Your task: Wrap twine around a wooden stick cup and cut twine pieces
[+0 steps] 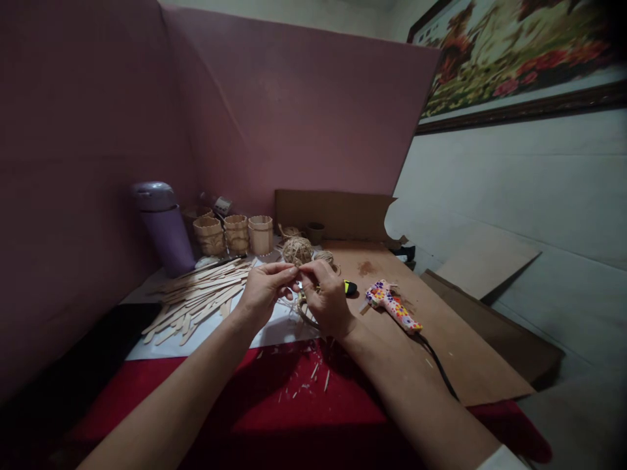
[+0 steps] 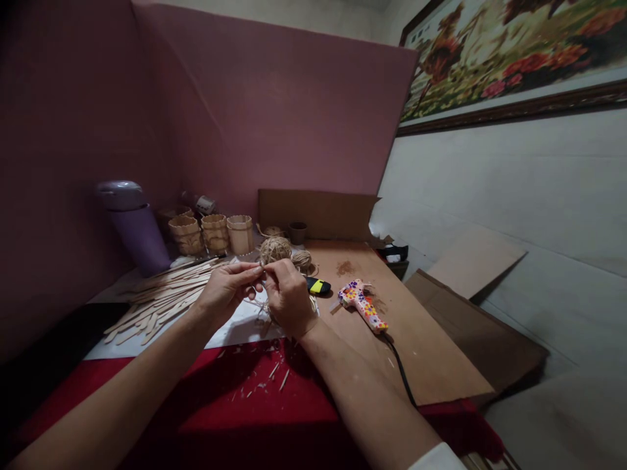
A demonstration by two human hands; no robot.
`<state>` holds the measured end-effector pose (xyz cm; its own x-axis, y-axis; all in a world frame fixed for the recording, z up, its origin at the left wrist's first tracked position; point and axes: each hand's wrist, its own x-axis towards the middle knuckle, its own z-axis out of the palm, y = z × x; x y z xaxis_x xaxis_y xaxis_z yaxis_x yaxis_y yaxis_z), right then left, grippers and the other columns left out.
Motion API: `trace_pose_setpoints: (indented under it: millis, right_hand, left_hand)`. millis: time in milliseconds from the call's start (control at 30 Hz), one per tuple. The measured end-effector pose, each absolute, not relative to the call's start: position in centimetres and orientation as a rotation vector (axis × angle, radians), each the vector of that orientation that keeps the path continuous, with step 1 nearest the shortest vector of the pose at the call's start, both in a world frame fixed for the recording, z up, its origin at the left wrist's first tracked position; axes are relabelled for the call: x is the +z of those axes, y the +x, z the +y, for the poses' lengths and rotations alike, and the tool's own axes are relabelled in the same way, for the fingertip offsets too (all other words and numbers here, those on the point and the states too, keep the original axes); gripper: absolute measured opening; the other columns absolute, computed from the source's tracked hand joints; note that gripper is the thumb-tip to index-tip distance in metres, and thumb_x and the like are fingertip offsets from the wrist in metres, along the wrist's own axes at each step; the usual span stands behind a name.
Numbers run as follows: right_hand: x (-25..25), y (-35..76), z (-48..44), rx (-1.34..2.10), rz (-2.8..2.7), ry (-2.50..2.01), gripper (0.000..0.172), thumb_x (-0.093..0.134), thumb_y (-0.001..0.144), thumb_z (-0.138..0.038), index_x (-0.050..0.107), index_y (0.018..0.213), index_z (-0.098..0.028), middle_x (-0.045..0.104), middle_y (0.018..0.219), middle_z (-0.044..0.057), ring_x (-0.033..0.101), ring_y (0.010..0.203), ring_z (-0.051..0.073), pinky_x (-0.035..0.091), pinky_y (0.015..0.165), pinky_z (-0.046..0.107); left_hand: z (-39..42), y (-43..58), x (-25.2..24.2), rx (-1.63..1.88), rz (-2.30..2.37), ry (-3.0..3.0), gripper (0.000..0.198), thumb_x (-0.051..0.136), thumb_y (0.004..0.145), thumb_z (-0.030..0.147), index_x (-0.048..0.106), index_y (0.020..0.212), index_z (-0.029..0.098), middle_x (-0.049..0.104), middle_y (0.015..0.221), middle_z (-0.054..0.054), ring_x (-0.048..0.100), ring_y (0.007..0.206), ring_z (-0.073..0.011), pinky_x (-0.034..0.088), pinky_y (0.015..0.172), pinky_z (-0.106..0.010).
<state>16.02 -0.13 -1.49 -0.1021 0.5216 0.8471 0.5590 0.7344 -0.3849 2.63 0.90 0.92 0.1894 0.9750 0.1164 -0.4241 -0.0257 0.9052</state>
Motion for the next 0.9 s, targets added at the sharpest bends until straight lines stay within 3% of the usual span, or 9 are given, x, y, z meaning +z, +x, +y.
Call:
trace_pose_setpoints:
  millis: [300,533,733,833,900]
  right_hand:
    - [-1.5,15.3,-0.2,0.226,-1.599,-0.794,0.018,0.047,0.081,-0.009,0.062,0.085,-0.019,0.057,0.082,0.003,0.054,0.079,0.015,0.044,0.070,0.027]
    - [-1.9,15.0,0.0,0.423,-1.506,-0.863,0.004,0.054,0.081,-0.019,0.056,0.084,-0.019,0.059,0.076,0.001,0.056,0.070,0.014,0.045,0.067,0.027]
    - [-1.0,15.2,0.0,0.513,-1.602,-0.774,0.023,0.050,0.088,-0.035,0.065,0.081,-0.019,0.063,0.091,0.006,0.056,0.092,0.018,0.042,0.086,0.034]
    - [-1.0,15.0,0.1,0.922,-1.560,-0.734,0.031,0.051,0.086,-0.045,0.062,0.077,-0.018,0.059,0.073,0.002,0.055,0.073,0.014,0.044,0.069,0.028]
    - [-1.1,14.9,0.1,1.146,-1.443,-0.720,0.032,0.057,0.081,-0.049,0.058,0.074,-0.017,0.049,0.059,-0.003,0.045,0.054,0.009,0.038,0.053,0.022]
  left_hand:
    - [0.9,2.4,0.4,1.198,0.689,0.859,0.022,0.081,0.052,0.015,0.070,0.070,0.009,0.060,0.062,-0.001,0.052,0.051,-0.0056,0.031,0.038,-0.015]
    - [0.6,2.4,0.5,1.261,0.703,0.899,0.016,0.080,0.055,0.016,0.069,0.067,0.011,0.061,0.064,0.001,0.050,0.057,-0.0055,0.036,0.051,-0.018]
    - [0.5,2.5,0.8,1.347,0.623,0.886,0.018,0.081,0.053,0.016,0.071,0.068,0.014,0.067,0.076,-0.001,0.057,0.074,-0.0097,0.041,0.074,-0.023]
    - [0.5,2.4,0.7,1.342,0.613,0.887,0.019,0.081,0.054,0.017,0.071,0.070,0.015,0.067,0.074,0.000,0.057,0.074,-0.0104,0.041,0.076,-0.024]
    - [0.4,2.4,0.6,1.341,0.627,0.872,0.018,0.080,0.055,0.017,0.071,0.070,0.015,0.067,0.076,-0.001,0.057,0.075,-0.0109,0.041,0.076,-0.025]
